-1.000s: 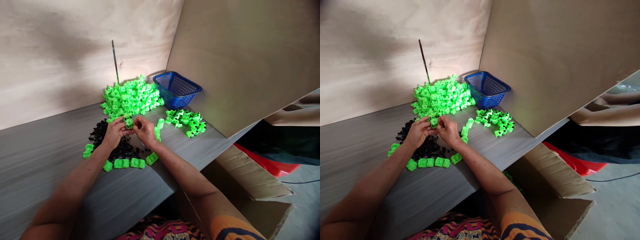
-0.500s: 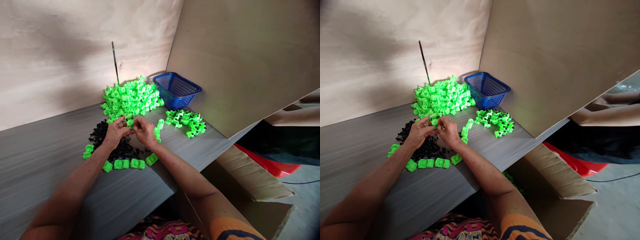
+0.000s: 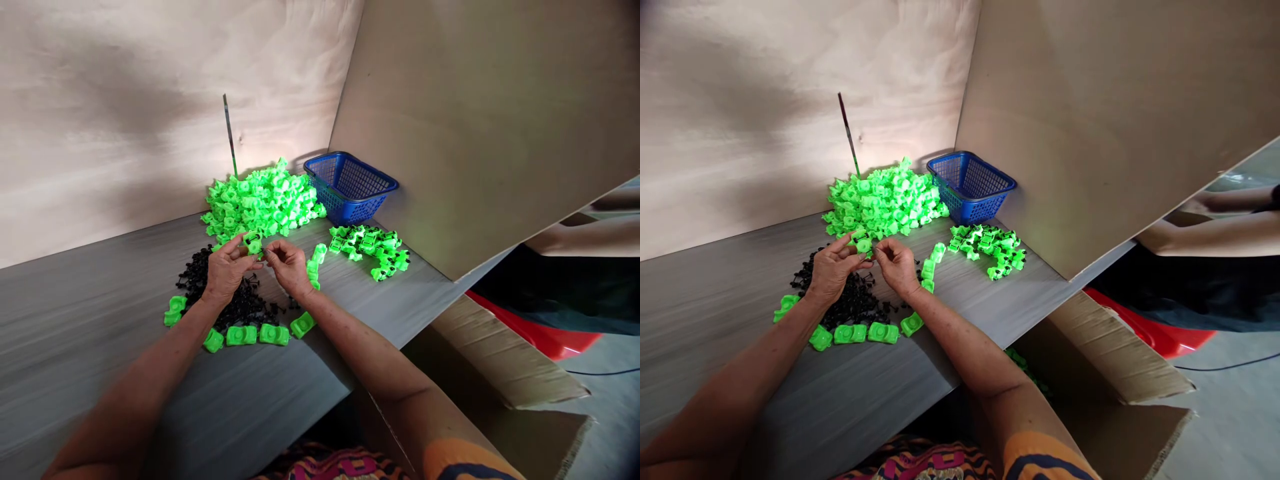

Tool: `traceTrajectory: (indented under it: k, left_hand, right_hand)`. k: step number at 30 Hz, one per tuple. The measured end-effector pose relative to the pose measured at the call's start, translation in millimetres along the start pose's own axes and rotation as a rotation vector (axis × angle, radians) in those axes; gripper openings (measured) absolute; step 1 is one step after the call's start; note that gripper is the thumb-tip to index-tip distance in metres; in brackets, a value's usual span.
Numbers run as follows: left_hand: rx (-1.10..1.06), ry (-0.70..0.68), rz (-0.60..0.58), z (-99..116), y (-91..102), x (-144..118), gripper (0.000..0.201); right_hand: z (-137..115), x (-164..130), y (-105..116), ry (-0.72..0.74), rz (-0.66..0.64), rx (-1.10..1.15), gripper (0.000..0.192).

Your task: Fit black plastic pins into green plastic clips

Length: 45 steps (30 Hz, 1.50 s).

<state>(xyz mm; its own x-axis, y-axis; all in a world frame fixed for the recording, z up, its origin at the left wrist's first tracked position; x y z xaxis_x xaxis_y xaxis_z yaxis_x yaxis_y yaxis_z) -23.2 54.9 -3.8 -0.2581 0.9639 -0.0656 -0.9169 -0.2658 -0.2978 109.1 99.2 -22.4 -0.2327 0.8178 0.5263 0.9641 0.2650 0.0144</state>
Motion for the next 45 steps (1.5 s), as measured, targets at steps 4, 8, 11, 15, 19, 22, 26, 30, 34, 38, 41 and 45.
traceTrajectory:
  k: [4, 8, 11, 15, 19, 22, 26, 30, 34, 38, 41, 45]
  left_hand:
    - [-0.004, -0.016, 0.034, 1.8, 0.2, -1.0, 0.072]
    - [0.018, -0.025, 0.025, 1.5, -1.0, -1.8, 0.076]
    - [0.033, -0.024, 0.032, 0.5, -1.0, -3.0, 0.077]
    - [0.047, -0.016, 0.027, -1.4, -2.1, -4.6, 0.079]
    - [0.070, -0.032, 0.022, -4.1, -3.1, -3.8, 0.081]
    - [0.077, -0.052, 0.043, -6.0, -1.9, -1.8, 0.080]
    - [0.097, -0.082, 0.041, -7.3, 0.0, 0.1, 0.078]
    - [0.115, -0.093, 0.028, -8.3, 0.9, 0.2, 0.079]
    - [0.161, -0.043, -0.025, -8.4, -2.4, -0.4, 0.083]
    - [0.244, 0.015, 0.021, -3.1, 2.5, 2.0, 0.079]
    - [0.263, -0.002, 0.059, 4.2, 8.7, 4.9, 0.068]
    - [0.304, -0.048, 0.036, 7.6, 7.8, 5.0, 0.053]
  right_hand:
    - [-2.6, -1.2, -0.1, 0.023, 0.004, -0.013, 0.025]
    - [-6.6, -3.9, -0.4, 0.058, 0.015, -0.102, 0.021]
    - [-9.0, -6.1, -1.9, 0.075, 0.022, -0.154, 0.017]
    - [-10.7, -7.5, -3.2, 0.099, 0.045, -0.224, 0.013]
    - [-9.6, -7.2, -4.3, 0.151, 0.057, -0.256, 0.013]
    - [-7.3, -6.1, -4.8, 0.173, 0.056, -0.269, 0.013]
    - [-5.8, -4.6, -4.8, 0.198, 0.060, -0.263, 0.014]
    - [-4.7, -4.5, -6.4, 0.186, 0.029, -0.276, 0.016]
    - [-8.1, 4.2, 2.1, 0.146, -0.025, -0.366, 0.015]
    - [-22.7, 29.0, 48.8, 0.114, -0.064, -0.731, 0.013]
    - [-35.4, 43.8, 109.9, 0.038, -0.073, -1.169, 0.016]
    - [-41.9, 44.9, 182.1, -0.173, -0.037, -1.535, 0.026]
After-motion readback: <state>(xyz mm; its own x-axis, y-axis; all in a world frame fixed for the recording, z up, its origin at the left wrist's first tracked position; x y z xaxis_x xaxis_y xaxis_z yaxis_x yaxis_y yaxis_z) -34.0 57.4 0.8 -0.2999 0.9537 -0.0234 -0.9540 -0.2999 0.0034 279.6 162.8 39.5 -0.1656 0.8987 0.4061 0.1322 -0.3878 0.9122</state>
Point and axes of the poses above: each hand's wrist, its own x-axis towards the middle knuckle, its own y-axis out of the back of the hand, z = x × y, the point moved 4 cm from there along x, towards the middle knuckle, and after that the axes turned 10 degrees about y, right-handed, at the moved point
